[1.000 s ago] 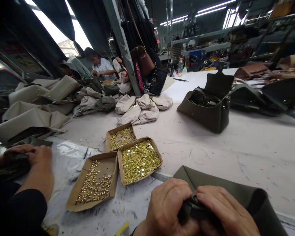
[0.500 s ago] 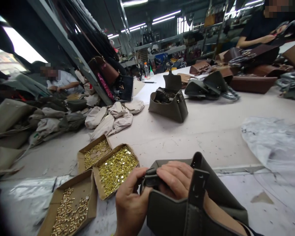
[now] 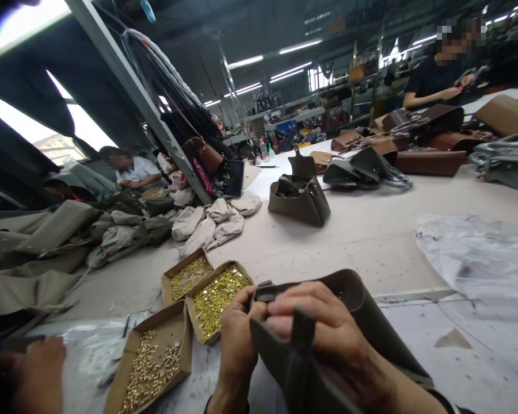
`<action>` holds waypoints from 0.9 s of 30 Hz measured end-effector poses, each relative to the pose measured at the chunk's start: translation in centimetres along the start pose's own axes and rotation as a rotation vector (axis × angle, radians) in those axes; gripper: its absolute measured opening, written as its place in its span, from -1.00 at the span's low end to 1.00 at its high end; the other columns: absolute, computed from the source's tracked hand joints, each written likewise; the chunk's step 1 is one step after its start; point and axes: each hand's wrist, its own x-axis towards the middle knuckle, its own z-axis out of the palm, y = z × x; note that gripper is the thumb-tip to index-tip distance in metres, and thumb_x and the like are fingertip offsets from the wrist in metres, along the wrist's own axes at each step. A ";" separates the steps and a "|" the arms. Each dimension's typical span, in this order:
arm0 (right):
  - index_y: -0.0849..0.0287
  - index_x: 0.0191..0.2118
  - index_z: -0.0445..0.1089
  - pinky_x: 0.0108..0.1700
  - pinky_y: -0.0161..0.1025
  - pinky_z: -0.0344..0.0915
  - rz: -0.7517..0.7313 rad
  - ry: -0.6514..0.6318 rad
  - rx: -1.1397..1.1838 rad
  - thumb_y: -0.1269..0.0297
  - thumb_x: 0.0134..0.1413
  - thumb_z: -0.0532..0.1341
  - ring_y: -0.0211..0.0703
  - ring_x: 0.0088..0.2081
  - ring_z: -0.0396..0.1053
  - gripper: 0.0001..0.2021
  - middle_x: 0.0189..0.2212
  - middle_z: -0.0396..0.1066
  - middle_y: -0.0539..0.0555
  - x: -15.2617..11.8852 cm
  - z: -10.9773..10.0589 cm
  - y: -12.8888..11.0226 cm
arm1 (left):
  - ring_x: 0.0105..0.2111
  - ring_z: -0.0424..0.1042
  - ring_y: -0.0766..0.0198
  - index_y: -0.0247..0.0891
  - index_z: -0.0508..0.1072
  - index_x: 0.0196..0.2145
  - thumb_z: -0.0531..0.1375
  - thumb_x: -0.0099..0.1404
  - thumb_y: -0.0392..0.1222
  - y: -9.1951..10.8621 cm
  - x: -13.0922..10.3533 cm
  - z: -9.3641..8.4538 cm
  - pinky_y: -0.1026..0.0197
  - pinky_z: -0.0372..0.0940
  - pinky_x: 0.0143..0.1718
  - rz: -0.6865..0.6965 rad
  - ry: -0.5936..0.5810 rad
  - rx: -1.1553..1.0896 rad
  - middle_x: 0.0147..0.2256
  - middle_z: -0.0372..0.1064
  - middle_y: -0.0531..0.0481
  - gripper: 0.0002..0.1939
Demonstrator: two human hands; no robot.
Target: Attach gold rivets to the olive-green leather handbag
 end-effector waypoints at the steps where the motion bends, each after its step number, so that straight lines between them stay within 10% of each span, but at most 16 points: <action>1: 0.00 0.16 0.45 0.13 -0.09 0.44 -0.057 -0.086 0.068 0.21 0.55 0.06 -0.06 0.05 0.50 -0.73 -0.03 0.58 0.07 0.1 0.3 -0.8 | -0.40 0.42 0.24 -0.33 0.60 -0.32 0.28 0.09 -0.16 0.1 0.2 -0.2 0.29 0.34 -0.33 -0.012 0.009 -0.015 -0.42 0.54 -0.01 -0.78; 6: 0.04 -0.05 0.50 0.09 -0.30 0.44 -0.190 -0.381 0.267 0.06 0.61 -0.25 -0.25 -0.11 0.57 -0.44 -0.17 0.63 -0.01 0.4 3.8 -3.1 | -0.39 0.40 0.28 -0.37 0.58 -0.30 0.33 0.05 -0.10 -0.1 0.7 -0.9 0.29 0.33 -0.31 -0.066 0.004 -0.091 -0.40 0.53 -0.02 -0.71; 12: 0.10 -0.19 0.46 0.09 -0.26 0.40 -0.063 -0.389 0.282 0.15 0.58 0.00 -0.24 -0.26 0.54 -0.65 -0.35 0.57 -0.02 0.8 3.4 -3.5 | -0.50 0.34 0.33 -0.36 0.54 -0.33 0.40 -0.06 -0.11 -0.6 1.2 -0.7 0.31 0.27 -0.44 -0.187 -0.010 -0.263 -0.49 0.47 0.05 -0.66; 17: 0.15 -0.14 0.49 -0.17 -0.15 0.43 0.111 -0.105 -0.095 0.23 0.49 0.17 -0.06 -0.24 0.43 -0.81 -0.30 0.48 0.08 0.2 2.9 -3.6 | -0.53 0.33 0.35 -0.34 0.56 -0.40 0.38 -0.09 -0.15 -0.6 1.3 -0.5 0.32 0.25 -0.45 -0.124 0.041 -0.265 -0.54 0.45 0.08 -0.73; 27: 0.13 0.11 0.48 0.08 0.06 0.52 0.136 0.112 -0.375 0.37 0.48 0.12 0.07 0.04 0.47 -0.75 0.00 0.53 0.16 0.4 3.6 -0.2 | -0.51 0.37 0.31 -0.39 0.56 -0.36 0.39 -0.07 -0.14 0.5 0.6 -0.9 0.30 0.31 -0.44 -0.149 -0.030 -0.293 -0.49 0.49 0.00 -0.68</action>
